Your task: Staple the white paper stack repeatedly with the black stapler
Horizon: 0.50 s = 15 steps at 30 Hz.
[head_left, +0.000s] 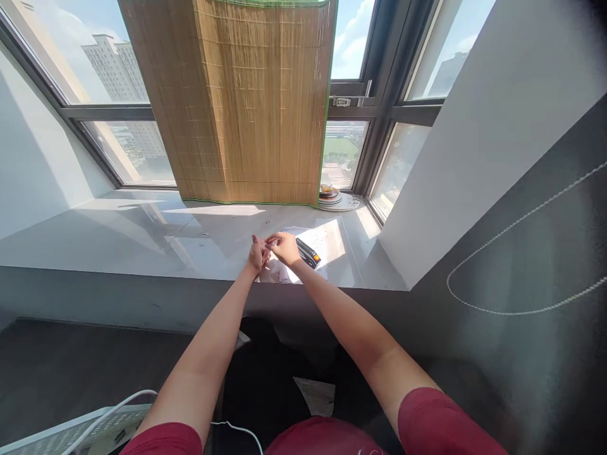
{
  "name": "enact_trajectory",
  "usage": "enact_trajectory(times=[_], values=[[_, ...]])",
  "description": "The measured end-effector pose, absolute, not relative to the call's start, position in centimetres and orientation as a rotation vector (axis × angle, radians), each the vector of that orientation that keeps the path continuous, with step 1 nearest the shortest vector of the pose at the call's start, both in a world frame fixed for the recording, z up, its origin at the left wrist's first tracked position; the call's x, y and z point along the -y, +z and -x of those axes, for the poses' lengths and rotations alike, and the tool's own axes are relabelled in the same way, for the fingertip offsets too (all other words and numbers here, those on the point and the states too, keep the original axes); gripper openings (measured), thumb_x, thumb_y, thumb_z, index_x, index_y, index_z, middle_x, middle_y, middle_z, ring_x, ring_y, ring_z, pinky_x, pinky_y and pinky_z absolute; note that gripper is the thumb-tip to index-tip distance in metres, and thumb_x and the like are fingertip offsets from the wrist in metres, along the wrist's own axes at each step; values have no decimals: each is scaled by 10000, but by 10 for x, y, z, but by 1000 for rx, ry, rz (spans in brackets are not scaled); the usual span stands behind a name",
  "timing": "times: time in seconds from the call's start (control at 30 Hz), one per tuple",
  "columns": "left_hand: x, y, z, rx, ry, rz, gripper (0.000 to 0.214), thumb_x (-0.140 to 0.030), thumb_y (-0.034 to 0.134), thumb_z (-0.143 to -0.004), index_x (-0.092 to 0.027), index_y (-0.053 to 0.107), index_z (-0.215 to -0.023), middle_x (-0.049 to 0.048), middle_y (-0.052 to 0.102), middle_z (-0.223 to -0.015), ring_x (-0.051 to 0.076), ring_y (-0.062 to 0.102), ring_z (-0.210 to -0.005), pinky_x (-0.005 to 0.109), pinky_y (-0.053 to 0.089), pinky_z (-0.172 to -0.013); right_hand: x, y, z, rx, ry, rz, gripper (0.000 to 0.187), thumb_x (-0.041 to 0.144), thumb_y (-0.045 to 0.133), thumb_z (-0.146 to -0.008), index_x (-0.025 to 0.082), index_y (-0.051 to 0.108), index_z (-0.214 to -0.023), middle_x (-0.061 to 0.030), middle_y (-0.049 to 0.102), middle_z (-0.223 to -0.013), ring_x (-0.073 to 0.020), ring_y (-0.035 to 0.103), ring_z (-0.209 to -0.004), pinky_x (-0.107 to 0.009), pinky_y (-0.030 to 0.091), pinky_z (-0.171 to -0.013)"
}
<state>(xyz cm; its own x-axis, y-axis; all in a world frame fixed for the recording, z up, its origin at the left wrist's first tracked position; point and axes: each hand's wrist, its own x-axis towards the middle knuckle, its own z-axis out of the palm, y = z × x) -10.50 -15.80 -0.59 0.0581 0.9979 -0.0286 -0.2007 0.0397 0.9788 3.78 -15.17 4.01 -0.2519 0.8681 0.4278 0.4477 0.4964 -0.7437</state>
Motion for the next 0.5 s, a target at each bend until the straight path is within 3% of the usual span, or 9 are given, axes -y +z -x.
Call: enact_trajectory(times=[0.17, 0.3, 0.5], values=[[157, -11, 106, -984, 1248, -1163, 893, -1084, 316, -847, -235, 589, -902, -119, 269, -376, 84, 119, -314, 224, 87, -337, 122, 33, -149, 1619, 567, 1253, 115, 297, 793, -831, 205, 828, -891, -24, 816, -879, -187, 668, -758, -299, 529, -754], [154, -13, 107, -930, 1213, -1191, 898, -1075, 324, -857, -226, 614, -890, -112, 270, -377, 82, 122, -318, 226, 73, -342, 101, 7, -252, 1191, 507, 1673, 95, 234, 780, -762, 199, 803, -847, -24, 770, -806, -170, 657, -687, -267, 486, -657], [152, -15, 108, -904, 1197, -1233, 886, -1056, 354, -876, -216, 634, -840, -107, 267, -368, 78, 122, -307, 237, 76, -345, 68, -19, -276, 1080, 527, 1837, 78, 208, 743, -743, 187, 741, -818, 2, 660, -657, -162, 599, -594, -252, 456, -559]])
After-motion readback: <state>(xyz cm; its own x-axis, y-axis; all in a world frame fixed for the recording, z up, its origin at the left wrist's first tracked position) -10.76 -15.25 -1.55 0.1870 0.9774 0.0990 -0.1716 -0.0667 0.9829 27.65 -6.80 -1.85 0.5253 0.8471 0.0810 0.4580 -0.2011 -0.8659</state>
